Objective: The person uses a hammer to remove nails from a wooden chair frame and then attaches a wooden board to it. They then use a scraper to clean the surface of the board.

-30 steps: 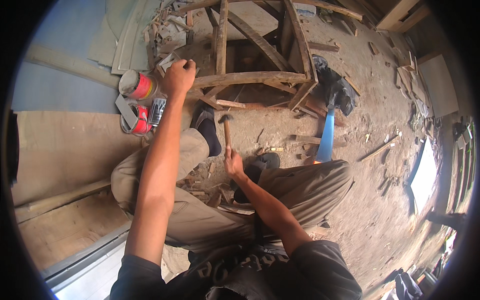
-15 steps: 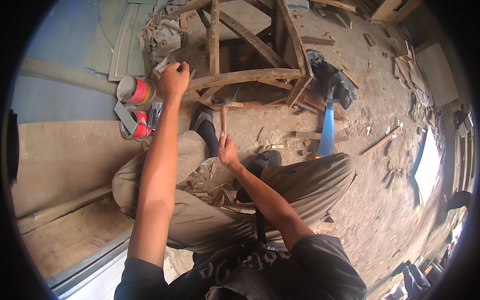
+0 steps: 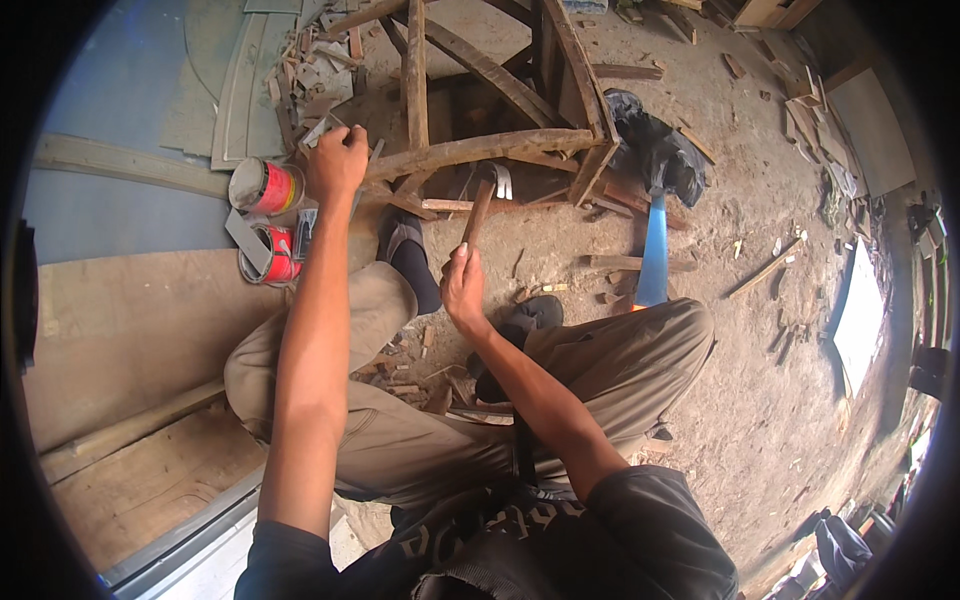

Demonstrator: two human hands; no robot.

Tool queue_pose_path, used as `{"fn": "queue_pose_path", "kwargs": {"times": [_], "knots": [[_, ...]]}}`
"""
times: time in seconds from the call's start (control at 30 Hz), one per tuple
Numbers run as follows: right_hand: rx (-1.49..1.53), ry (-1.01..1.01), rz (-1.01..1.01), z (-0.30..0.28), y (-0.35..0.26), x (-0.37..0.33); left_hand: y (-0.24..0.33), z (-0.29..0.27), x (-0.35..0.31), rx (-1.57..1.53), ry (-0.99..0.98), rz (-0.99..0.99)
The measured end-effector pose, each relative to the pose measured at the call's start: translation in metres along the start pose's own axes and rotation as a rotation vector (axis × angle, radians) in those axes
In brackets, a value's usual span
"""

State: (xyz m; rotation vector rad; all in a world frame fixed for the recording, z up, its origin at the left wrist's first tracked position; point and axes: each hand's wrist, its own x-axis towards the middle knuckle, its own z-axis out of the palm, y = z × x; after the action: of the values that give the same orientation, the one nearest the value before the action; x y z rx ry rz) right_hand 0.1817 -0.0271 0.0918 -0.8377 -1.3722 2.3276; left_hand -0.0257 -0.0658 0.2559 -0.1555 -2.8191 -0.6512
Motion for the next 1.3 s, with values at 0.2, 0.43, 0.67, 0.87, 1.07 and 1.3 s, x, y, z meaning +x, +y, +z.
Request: {"fn": "queue_pose_path", "kwargs": {"times": [0.2, 0.43, 0.67, 0.87, 1.07, 1.3], "knots": [[-0.656, -0.051, 0.166, -0.027, 0.056, -0.010, -0.001, 0.005, 0.004, -0.003, 0.014, 0.026], [-0.221, 0.056, 0.214, -0.033, 0.019, -0.017, -0.004, 0.006, 0.002, -0.026, 0.037, 0.025], [-0.382, 0.013, -0.013, -0.003, 0.015, 0.002, 0.002, 0.002, 0.002, -0.009, 0.002, 0.014], [-0.721, -0.118, 0.166, -0.032, 0.045, -0.021, -0.004, 0.006, 0.001, -0.005, 0.023, 0.030], [-0.285, -0.008, 0.102, -0.020, 0.011, -0.017, -0.004, 0.003, 0.001, -0.004, -0.024, -0.020], [-0.376, -0.007, 0.023, 0.000, 0.020, -0.001, 0.003, 0.001, 0.000, -0.010, 0.008, -0.008]]}}
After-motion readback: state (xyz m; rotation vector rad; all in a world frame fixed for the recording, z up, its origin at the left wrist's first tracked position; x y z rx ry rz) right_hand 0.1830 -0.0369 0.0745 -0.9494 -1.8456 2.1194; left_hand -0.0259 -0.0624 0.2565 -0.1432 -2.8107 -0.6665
